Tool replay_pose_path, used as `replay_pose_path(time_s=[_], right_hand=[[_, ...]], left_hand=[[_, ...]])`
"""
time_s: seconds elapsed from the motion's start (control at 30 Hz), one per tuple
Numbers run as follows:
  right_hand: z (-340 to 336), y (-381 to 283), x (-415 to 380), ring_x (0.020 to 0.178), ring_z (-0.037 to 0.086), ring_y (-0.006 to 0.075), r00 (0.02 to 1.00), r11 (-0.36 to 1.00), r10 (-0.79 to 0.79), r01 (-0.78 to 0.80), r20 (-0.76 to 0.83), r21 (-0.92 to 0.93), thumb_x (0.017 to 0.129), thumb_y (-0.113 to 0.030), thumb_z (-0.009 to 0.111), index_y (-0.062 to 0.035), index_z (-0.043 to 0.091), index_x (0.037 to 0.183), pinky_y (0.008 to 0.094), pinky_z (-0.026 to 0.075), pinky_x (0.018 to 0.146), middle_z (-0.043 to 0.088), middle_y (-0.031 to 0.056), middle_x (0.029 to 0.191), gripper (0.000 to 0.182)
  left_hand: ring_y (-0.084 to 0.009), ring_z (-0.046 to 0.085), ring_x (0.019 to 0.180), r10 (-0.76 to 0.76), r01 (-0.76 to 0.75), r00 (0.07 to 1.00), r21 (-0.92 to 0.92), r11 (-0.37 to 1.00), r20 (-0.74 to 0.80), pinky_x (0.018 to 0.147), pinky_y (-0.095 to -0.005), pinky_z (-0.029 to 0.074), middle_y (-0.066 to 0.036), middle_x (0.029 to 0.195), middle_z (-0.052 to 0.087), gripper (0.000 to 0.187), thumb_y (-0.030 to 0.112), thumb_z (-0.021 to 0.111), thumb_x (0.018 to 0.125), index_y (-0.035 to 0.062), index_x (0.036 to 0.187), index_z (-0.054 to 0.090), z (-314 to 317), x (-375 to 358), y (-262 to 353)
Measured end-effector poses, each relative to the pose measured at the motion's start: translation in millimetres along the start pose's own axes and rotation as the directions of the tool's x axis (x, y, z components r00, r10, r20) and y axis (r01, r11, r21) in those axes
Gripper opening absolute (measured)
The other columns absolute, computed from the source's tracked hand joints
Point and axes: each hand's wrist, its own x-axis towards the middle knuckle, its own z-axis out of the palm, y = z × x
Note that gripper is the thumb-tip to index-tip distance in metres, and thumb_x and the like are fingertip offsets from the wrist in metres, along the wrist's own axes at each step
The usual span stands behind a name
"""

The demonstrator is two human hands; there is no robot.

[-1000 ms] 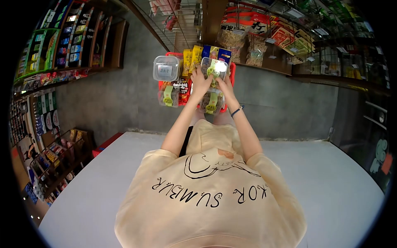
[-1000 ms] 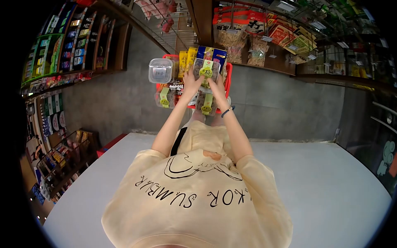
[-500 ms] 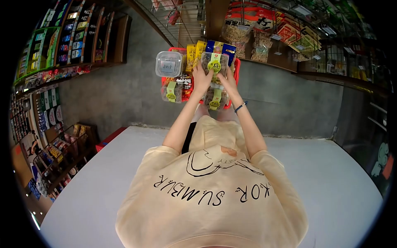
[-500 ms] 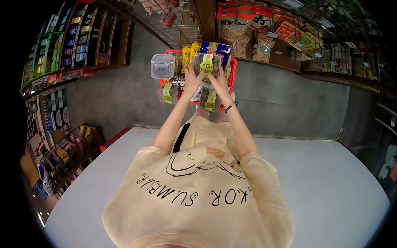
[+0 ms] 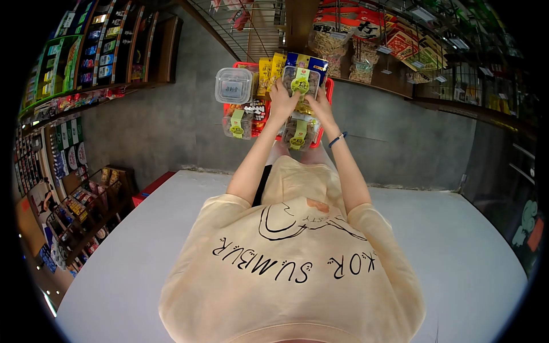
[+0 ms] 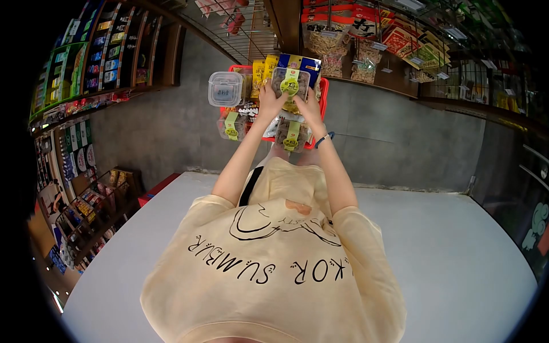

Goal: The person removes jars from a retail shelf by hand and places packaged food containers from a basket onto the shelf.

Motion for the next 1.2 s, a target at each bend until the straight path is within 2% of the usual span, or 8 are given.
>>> replay_pose_path(time_s=[0.23,0.43,0.5,0.63,0.77,0.87,1.1,1.2], right_hand=[[-10,-12,0,0.110,0.051,0.0268,0.974,0.973,0.227,-0.227,-0.021,-0.047,0.076,-0.038,0.059,0.0061,0.034,0.132,0.0320,0.040,0.091,0.050,0.0212,0.122,0.076],[-8,-28,-14,0.107,0.048,0.0334,0.977,0.946,-0.022,-0.048,-0.211,-0.319,0.078,-0.030,0.057,0.0054,0.045,0.124,0.0388,0.038,0.093,0.048,0.0227,0.119,0.059],[4,-46,-27,0.104,0.047,0.0356,0.891,0.860,-0.359,0.199,-0.280,-0.470,0.079,-0.020,0.056,0.0035,0.050,0.115,0.0407,0.037,0.093,0.050,0.0208,0.115,0.044],[48,-78,-51,0.106,0.048,0.0347,0.868,0.825,-0.484,0.408,-0.115,-0.392,0.080,-0.011,0.055,0.0023,0.053,0.109,0.0401,0.037,0.092,0.052,0.0189,0.113,0.033],[107,-66,-46,0.110,0.047,0.0369,0.948,0.910,-0.314,0.314,0.046,-0.271,0.080,-0.016,0.056,0.0042,0.047,0.119,0.0390,0.037,0.095,0.050,0.0225,0.120,0.045],[133,-70,-35,0.117,0.045,0.0359,0.983,0.986,-0.098,0.116,0.157,-0.116,0.077,-0.025,0.058,0.0096,0.026,0.132,0.0369,0.036,0.095,0.045,0.0287,0.125,0.073],[171,-49,6,0.106,0.052,0.0252,0.982,0.969,-0.036,-0.012,0.187,0.246,0.077,-0.019,0.056,0.0024,0.035,0.129,0.0312,0.039,0.090,0.053,0.0188,0.117,0.060],[173,-53,6,0.106,0.052,0.0224,0.988,0.968,0.041,-0.077,0.152,0.240,0.077,-0.018,0.055,-0.0001,0.037,0.128,0.0305,0.038,0.091,0.054,0.0152,0.116,0.057]], left_hand=[[-0.0386,0.035,0.119,-0.043,0.047,0.998,0.085,0.995,-0.053,0.092,-0.0479,0.038,-0.024,0.128,0.034,0.081,0.032,0.065,0.074,-0.0033,0.133,0.022,5,7,4],[-0.0389,0.035,0.119,0.017,-0.007,0.996,0.114,0.993,-0.092,0.093,-0.0472,0.036,-0.025,0.127,0.036,0.077,0.030,0.064,0.076,-0.0065,0.131,0.024,-7,-4,7],[-0.0386,0.036,0.118,0.210,-0.195,0.957,0.094,0.976,-0.199,0.095,-0.0454,0.034,-0.026,0.123,0.039,0.071,0.028,0.062,0.078,-0.0084,0.128,0.028,-19,-14,3],[-0.0371,0.037,0.115,0.217,-0.235,0.873,0.013,0.972,-0.437,0.097,-0.0417,0.031,-0.023,0.120,0.043,0.055,0.023,0.059,0.082,-0.0057,0.124,0.038,-69,-35,-18],[-0.0351,0.037,0.117,0.022,-0.065,0.830,-0.057,0.996,-0.557,0.098,-0.0411,0.030,-0.020,0.123,0.043,0.051,0.025,0.058,0.083,-0.0009,0.124,0.041,-119,-21,-66],[-0.0341,0.035,0.119,-0.068,0.001,0.857,-0.130,0.991,-0.510,0.099,-0.0408,0.029,-0.019,0.127,0.042,0.056,0.031,0.058,0.084,0.0005,0.127,0.040,-133,4,-94],[-0.0313,0.049,0.112,-0.216,0.092,0.933,-0.390,0.916,-0.288,0.092,-0.0360,0.039,-0.021,0.122,0.049,0.061,0.038,0.058,0.081,-0.0024,0.124,0.044,-133,55,-142],[-0.0312,0.051,0.109,-0.197,0.109,0.963,-0.404,0.908,-0.183,0.091,-0.0354,0.040,-0.022,0.120,0.051,0.059,0.038,0.059,0.080,-0.0043,0.120,0.047,-129,56,-143]])
